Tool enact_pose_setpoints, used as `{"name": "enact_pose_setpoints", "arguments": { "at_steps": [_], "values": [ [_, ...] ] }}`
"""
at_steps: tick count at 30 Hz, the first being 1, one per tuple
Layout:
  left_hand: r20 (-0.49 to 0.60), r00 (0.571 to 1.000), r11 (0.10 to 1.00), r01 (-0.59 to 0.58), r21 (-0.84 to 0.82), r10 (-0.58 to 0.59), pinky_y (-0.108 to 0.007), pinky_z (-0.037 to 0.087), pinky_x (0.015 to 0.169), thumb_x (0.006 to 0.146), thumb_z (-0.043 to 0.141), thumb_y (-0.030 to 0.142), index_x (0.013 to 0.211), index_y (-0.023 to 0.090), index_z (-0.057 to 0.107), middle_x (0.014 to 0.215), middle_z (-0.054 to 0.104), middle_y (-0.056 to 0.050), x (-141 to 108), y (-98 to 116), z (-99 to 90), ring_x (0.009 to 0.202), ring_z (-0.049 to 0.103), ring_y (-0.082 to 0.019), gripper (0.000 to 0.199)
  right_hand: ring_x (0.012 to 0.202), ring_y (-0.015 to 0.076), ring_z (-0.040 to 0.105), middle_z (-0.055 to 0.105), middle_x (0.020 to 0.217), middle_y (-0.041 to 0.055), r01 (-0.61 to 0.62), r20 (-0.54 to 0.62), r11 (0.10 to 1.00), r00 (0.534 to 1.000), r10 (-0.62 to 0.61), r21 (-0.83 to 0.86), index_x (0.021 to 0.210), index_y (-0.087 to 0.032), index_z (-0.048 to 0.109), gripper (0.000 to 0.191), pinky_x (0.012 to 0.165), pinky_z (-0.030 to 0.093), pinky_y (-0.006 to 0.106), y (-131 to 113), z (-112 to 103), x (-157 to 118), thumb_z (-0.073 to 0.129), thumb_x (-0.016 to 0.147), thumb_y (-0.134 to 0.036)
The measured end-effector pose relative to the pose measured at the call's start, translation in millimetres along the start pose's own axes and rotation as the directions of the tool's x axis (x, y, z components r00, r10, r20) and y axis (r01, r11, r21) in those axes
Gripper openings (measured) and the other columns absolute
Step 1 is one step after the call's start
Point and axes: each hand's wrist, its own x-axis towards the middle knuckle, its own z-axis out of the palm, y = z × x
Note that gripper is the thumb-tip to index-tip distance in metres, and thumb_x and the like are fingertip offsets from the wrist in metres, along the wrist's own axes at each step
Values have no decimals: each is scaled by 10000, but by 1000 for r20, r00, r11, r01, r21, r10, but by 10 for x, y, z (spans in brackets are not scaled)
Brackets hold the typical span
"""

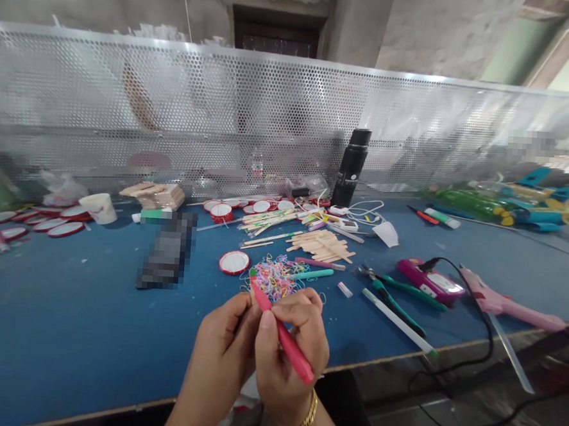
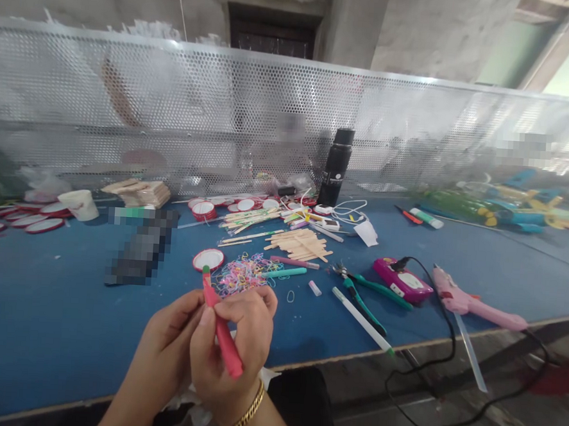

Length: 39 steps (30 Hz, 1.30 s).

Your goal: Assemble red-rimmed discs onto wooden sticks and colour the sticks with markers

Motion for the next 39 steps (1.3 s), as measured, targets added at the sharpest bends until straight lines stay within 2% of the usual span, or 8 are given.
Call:
{"name": "enact_pose_setpoints", "arguments": {
  "at_steps": [12, 22, 28, 35, 39],
  "values": [
    [1, 1000, 1000, 21, 8, -21, -242, 377, 613, 963, 536, 473, 714, 200, 516, 652, 502, 24, 0, 0, 0, 673, 468, -145, 371, 697, 131, 595, 603, 732, -23, -18, -17, 999, 1000, 17, -49, 850, -188, 540, 124, 853, 462, 409, -20, -5, 18, 573, 879, -72],
    [-21, 1000, 999, 1, 35, 0, -235, 366, 597, 956, 523, 465, 704, 195, 491, 710, 552, 13, 2, 42, 6, 657, 434, -133, 371, 708, 147, 624, 611, 748, -22, 4, -6, 1000, 1000, -4, -14, 889, -188, 545, 116, 861, 472, 449, -6, 9, 12, 586, 867, -82],
    [-14, 1000, 999, 13, 45, -12, -239, 356, 587, 955, 527, 471, 697, 196, 504, 675, 539, 13, 9, 50, -1, 656, 446, -141, 378, 705, 143, 606, 606, 751, -22, -12, -43, 998, 999, 10, -58, 878, -200, 556, 123, 785, 491, 387, -33, 9, 32, 579, 880, -80],
    [-5, 1000, 999, -4, 39, 4, -244, 368, 611, 963, 518, 478, 707, 199, 480, 702, 536, 14, -1, 31, -3, 671, 442, -140, 380, 708, 154, 623, 616, 752, -15, 2, -8, 1000, 1000, -3, -10, 898, -191, 552, 117, 868, 477, 452, -18, 3, 15, 585, 868, -83],
    [-1, 1000, 999, -2, 50, 2, -247, 357, 602, 968, 510, 480, 711, 200, 480, 705, 539, 12, -1, 29, -5, 669, 435, -141, 380, 703, 144, 614, 617, 751, -16, 3, -3, 1000, 1000, -3, -31, 881, -192, 548, 117, 850, 479, 429, -29, 5, 25, 581, 874, -79]
  ]
}}
